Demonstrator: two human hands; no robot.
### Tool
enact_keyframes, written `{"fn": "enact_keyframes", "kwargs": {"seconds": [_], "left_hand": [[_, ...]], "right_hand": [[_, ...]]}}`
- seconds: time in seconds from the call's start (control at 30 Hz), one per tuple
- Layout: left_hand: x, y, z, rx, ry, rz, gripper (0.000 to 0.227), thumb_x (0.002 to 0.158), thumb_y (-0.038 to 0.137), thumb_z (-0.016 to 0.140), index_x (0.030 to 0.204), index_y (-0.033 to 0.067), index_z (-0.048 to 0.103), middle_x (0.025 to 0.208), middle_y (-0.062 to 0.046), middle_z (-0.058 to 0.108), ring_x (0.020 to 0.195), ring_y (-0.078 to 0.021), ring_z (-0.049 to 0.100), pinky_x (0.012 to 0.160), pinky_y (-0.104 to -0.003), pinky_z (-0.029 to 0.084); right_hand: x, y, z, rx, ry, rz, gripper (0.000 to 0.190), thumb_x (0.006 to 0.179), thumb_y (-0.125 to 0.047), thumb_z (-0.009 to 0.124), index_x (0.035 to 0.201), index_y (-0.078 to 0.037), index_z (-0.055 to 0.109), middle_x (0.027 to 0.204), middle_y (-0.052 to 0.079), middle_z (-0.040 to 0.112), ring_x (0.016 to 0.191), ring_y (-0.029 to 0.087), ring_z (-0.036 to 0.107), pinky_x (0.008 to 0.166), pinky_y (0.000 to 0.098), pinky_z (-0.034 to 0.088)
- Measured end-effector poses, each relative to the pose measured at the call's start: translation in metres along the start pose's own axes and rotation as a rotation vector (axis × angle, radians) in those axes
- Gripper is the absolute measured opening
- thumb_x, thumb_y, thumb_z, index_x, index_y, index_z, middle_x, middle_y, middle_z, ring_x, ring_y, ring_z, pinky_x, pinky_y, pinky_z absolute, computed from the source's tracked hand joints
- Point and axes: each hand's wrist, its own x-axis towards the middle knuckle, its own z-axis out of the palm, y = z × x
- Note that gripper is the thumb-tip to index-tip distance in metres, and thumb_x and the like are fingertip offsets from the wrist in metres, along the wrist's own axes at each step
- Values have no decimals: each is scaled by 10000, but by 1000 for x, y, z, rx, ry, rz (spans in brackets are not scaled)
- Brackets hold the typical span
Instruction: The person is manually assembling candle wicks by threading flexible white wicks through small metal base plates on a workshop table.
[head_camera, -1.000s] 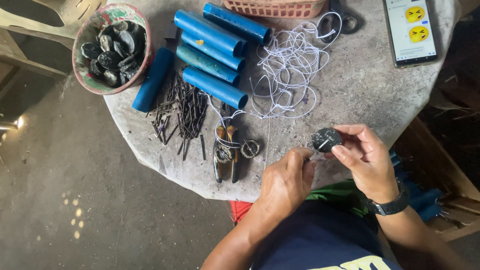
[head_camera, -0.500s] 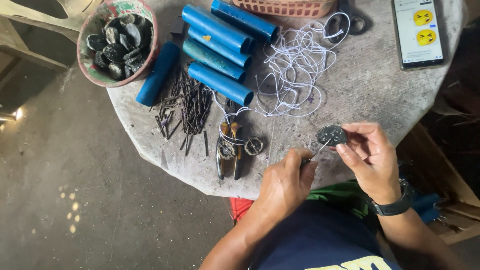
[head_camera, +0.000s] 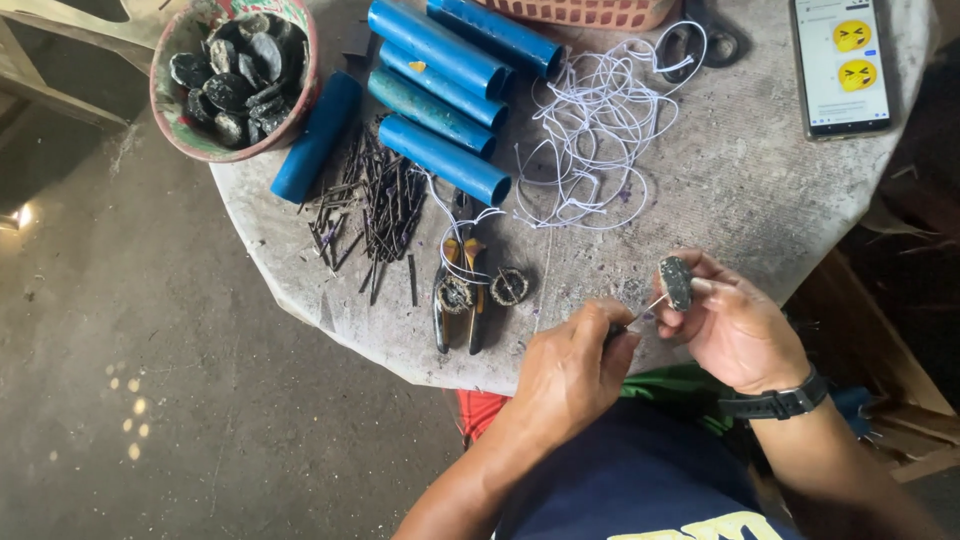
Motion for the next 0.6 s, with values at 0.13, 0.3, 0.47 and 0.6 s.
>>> {"fn": "enact_keyframes", "kwargs": {"seconds": [0.13, 0.3, 0.47, 0.6], "left_hand": [[1, -1, -3, -41, -18, -24, 175, 842, 152, 499, 975, 85, 408, 880, -99, 581, 637, -317, 571, 465, -405, 416], [5, -3, -9, -215, -180, -100, 136, 860, 210, 432, 955, 117, 406, 947, -50, 574, 722, -312, 587, 572, -387, 422], [6, -2, -15, -294, -163, -65, 134, 869, 187, 443, 970, 105, 408, 984, -59, 574, 755, -295, 600, 621, -354, 437], [6, 1, -22, -319, -167, -51, 93, 863, 111, 444, 952, 99, 419, 887, -36, 547, 654, -245, 549, 586, -326, 416]], "right_hand": [[0, -3, 5, -19, -125, 10, 262, 838, -67, 496, 1095, -74, 548, 810, 113, 515, 636, 160, 499, 572, 285, 460], [0, 9, -17, 267, -114, 283, 333, 797, -211, 556, 1040, 11, 505, 709, 57, 545, 527, 101, 463, 493, 238, 358], [-1, 12, -16, 328, -176, 276, 353, 826, -205, 541, 1095, 8, 459, 760, 65, 532, 569, 106, 475, 527, 242, 387], [-1, -3, 8, -91, -95, 140, 196, 850, -108, 489, 1019, -12, 515, 678, 56, 518, 564, 124, 502, 487, 249, 416]]}}
